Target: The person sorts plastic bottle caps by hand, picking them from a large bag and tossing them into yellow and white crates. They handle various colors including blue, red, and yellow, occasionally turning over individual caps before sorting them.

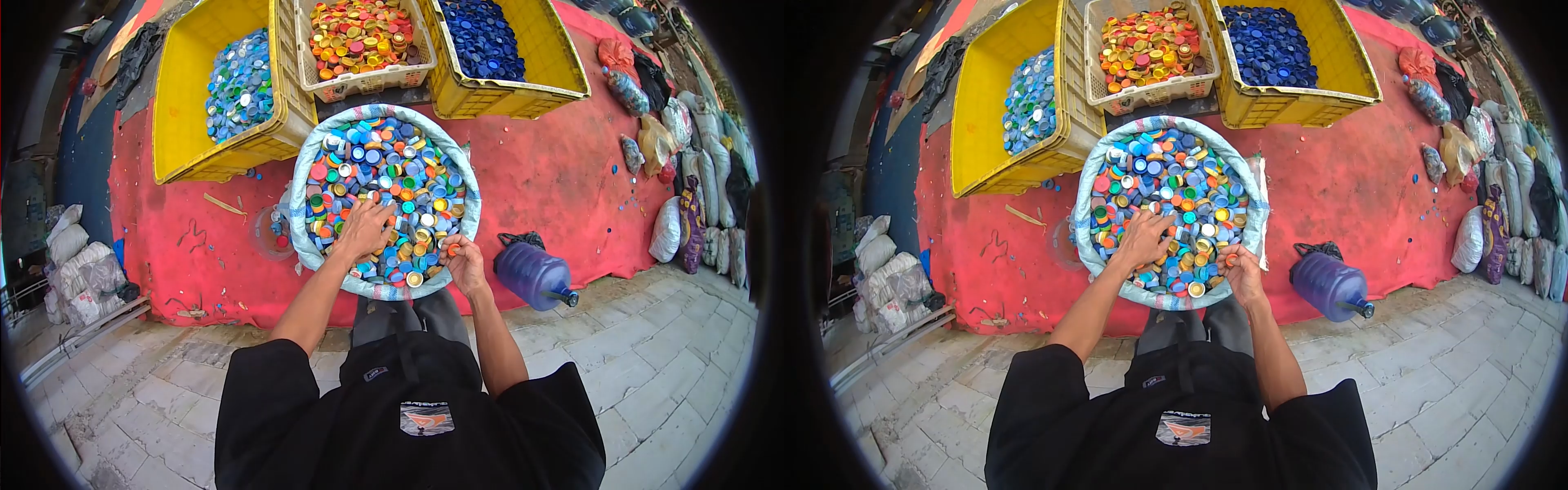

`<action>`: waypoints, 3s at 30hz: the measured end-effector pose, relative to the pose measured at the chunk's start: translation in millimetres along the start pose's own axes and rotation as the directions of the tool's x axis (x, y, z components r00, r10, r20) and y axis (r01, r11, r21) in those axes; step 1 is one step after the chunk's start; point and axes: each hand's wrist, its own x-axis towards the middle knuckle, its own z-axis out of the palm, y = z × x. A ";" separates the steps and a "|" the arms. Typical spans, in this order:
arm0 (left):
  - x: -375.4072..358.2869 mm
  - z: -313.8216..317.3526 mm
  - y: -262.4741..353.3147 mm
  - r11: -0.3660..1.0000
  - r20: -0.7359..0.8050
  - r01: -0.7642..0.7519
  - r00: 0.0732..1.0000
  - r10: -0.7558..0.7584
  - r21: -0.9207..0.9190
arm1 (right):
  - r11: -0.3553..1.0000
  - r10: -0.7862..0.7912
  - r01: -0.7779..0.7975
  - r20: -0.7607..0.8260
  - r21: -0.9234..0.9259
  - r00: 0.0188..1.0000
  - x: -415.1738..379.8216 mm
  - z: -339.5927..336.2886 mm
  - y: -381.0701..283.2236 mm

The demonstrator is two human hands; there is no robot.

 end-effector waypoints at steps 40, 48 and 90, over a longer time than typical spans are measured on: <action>-32.3 -4.7 46.8 -0.234 0.491 0.432 0.738 -0.463 -0.871 | 0.326 -0.293 0.418 0.330 -0.848 0.897 21.2 84.4 16.2; -36.8 -5.0 46.0 -0.093 0.473 0.505 0.708 -0.525 -0.858 | 0.251 -0.269 0.441 0.375 -0.862 0.887 20.7 83.4 22.4; -107.0 -7.4 -10.4 -0.002 0.140 0.301 0.436 -0.889 -0.954 | -0.190 -0.320 0.308 0.356 -0.932 0.878 73.2 118.9 87.1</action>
